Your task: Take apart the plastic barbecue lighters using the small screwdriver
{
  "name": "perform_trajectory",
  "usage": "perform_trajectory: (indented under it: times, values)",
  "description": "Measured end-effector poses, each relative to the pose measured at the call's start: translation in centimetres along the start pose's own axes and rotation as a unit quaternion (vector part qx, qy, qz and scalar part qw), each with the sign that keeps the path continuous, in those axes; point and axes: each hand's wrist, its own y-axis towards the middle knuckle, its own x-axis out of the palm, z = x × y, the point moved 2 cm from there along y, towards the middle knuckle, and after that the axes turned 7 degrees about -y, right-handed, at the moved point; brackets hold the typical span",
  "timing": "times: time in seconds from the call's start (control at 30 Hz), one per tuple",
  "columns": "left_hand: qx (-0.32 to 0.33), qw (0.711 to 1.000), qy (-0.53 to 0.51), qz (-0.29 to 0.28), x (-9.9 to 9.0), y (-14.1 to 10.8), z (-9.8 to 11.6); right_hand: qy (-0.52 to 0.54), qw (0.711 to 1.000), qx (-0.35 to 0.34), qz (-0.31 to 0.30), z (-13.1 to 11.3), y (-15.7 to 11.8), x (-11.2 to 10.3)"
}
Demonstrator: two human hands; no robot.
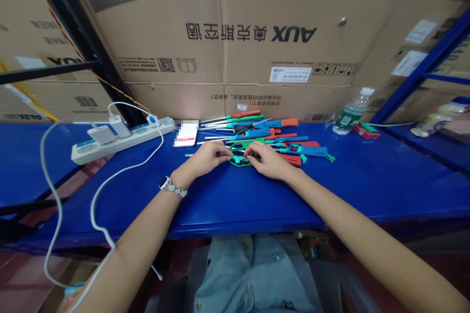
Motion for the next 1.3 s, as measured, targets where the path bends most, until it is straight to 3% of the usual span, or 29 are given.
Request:
perform_trajectory:
  times: [0.53,1.3]
  values:
    - [-0.013,0.999,0.039,-0.016,0.38,0.38,0.14,-0.056,0.997,-0.034,-0.037,-0.09,-0.55,0.24]
    - [-0.027,0.998,-0.044,-0.027,0.43,0.56,-0.22,-0.017,0.998,-0.043,-0.03,0.22,-0.27,0.21]
